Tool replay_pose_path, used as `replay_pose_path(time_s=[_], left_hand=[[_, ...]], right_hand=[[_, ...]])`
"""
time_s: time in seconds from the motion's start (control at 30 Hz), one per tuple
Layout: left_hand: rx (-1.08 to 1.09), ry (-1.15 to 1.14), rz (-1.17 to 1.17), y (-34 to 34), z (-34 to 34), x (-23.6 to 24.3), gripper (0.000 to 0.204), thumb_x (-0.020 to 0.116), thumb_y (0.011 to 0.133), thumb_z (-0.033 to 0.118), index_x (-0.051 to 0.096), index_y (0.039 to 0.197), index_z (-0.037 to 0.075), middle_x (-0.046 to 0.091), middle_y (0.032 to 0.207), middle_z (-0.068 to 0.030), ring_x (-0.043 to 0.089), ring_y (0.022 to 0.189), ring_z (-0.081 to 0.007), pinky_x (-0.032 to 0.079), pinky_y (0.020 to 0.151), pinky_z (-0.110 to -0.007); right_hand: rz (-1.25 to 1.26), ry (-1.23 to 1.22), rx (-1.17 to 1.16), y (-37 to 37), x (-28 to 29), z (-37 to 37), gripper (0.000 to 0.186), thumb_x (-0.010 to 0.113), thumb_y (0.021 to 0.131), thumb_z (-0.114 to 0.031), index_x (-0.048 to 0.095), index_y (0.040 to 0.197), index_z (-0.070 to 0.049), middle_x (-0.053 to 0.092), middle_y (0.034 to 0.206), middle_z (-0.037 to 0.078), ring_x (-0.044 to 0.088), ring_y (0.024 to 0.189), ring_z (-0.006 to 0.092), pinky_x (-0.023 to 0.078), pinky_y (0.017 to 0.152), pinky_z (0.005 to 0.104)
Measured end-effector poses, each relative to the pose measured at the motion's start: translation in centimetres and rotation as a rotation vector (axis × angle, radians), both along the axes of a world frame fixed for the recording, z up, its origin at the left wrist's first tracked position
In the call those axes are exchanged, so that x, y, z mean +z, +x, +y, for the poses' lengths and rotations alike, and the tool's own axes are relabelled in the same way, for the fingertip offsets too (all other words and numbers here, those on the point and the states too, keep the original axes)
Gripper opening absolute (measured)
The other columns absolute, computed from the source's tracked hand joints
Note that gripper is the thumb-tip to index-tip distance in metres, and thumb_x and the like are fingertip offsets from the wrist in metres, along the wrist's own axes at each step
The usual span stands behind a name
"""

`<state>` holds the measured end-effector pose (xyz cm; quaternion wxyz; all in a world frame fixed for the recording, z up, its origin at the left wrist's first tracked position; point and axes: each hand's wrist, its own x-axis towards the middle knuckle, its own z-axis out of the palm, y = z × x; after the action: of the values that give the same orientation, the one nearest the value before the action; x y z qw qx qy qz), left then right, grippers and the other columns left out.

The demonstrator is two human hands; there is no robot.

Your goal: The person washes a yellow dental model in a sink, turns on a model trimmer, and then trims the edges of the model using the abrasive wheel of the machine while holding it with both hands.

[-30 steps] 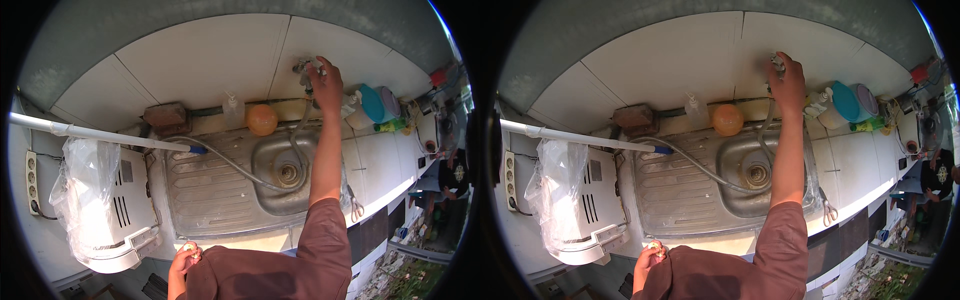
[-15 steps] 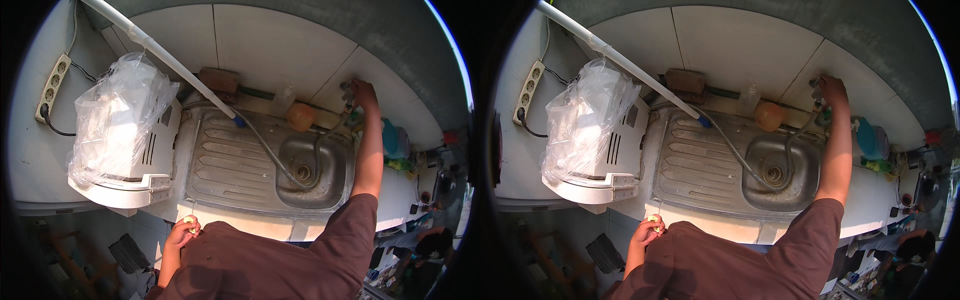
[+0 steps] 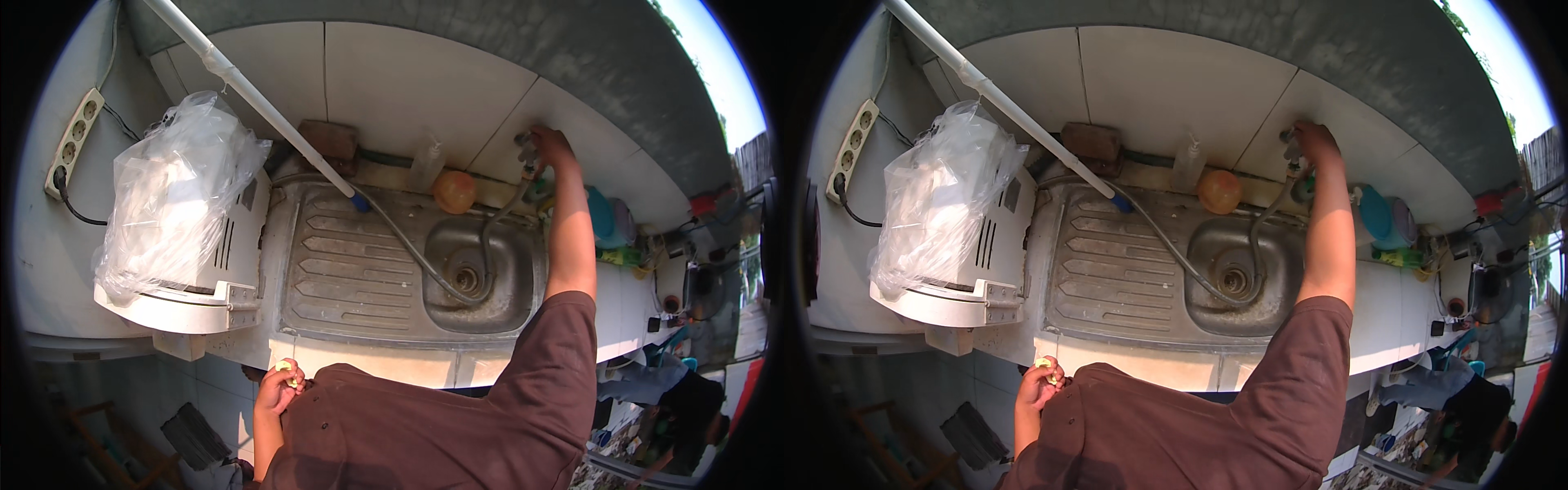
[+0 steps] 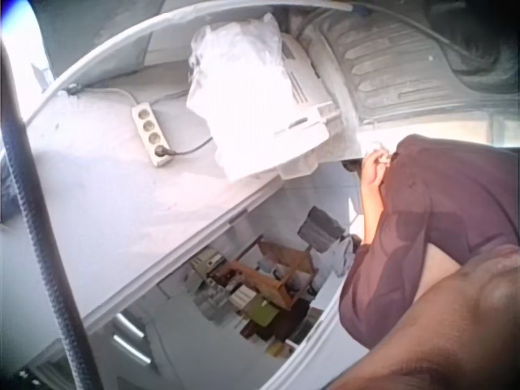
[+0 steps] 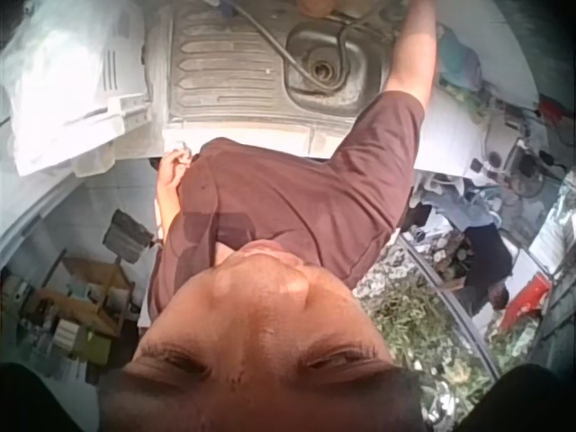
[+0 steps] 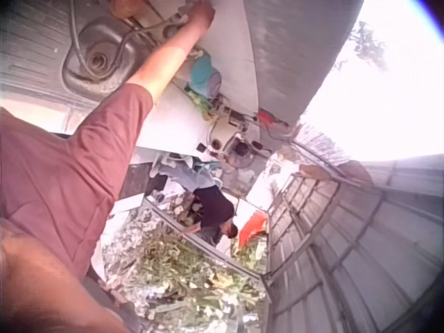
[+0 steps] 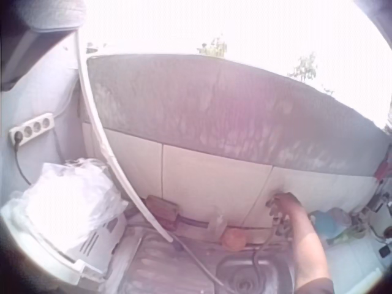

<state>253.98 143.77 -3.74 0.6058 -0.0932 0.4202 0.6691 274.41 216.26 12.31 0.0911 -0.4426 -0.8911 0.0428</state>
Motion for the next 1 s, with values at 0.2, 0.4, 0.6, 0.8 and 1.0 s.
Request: replay_pose_path(time_s=[0.2,0.4,0.6,0.8,1.0], left_hand=[[0.039,0.018,0.013,0.1,-0.8,0.6,0.006,0.055,0.083,0.008,0.051,0.088,0.005,0.055,0.072,-0.01,0.052,0.062,-0.02,0.044,0.057,-0.03],[-0.05,-0.036,0.095,0.2,0.8,-0.5,0.005,0.055,0.084,0.008,0.051,0.088,0.008,0.056,0.072,-0.0078,0.052,0.06,-0.0172,0.042,0.055,-0.028],[-0.275,-0.002,0.142,0.7,6.0,-0.8,0.022,0.054,0.084,0.006,0.049,0.105,0.008,0.056,0.079,-0.0041,0.053,0.066,-0.015,0.043,0.058,-0.028],[-0.492,0.132,0.218,1.6,10.2,-3.1,0.051,0.051,0.081,0.0,0.039,0.13,0.008,0.054,0.099,-0.0049,0.057,0.079,-0.0142,0.049,0.07,-0.032],[-0.768,0.111,0.237,0.6,9.7,1.8,0.066,0.05,0.088,0.006,0.021,0.147,0.006,0.054,0.124,-0.012,0.062,0.099,-0.0202,0.053,0.084,-0.035]], right_hand=[[0.252,0.382,-0.161,-0.7,1.5,-8.3,0.032,0.052,0.091,-0.029,0.061,0.117,-0.011,0.061,0.118,0.012,0.054,0.11,0.0355,0.045,0.09,0.0467],[1.17,-0.206,-0.285,-2.4,-12.4,-30.0,0.02,0.059,0.092,-0.02,0.064,0.103,-0.005,0.063,0.098,0.002,0.057,0.08,0.0116,0.045,0.069,0.0258],[0.825,-1.25,0.355,-7.0,-19.2,-52.4,0.05,0.047,0.098,-0.043,0.048,0.129,-0.004,0.06,0.114,0.008,0.059,0.095,0.0154,0.048,0.076,0.0271],[0.771,-1.317,0.096,-7.3,-19.6,-53.9,0.052,0.044,0.098,-0.048,0.051,0.123,-0.002,0.059,0.096,0.004,0.055,0.088,0.012,0.046,0.078,0.0275],[1.379,-1.615,-0.382,-5.4,-19.7,-52.1,0.043,0.042,0.1,-0.043,0.054,0.108,-0.003,0.062,0.103,0.014,0.061,0.094,0.0235,0.051,0.078,0.0346]])
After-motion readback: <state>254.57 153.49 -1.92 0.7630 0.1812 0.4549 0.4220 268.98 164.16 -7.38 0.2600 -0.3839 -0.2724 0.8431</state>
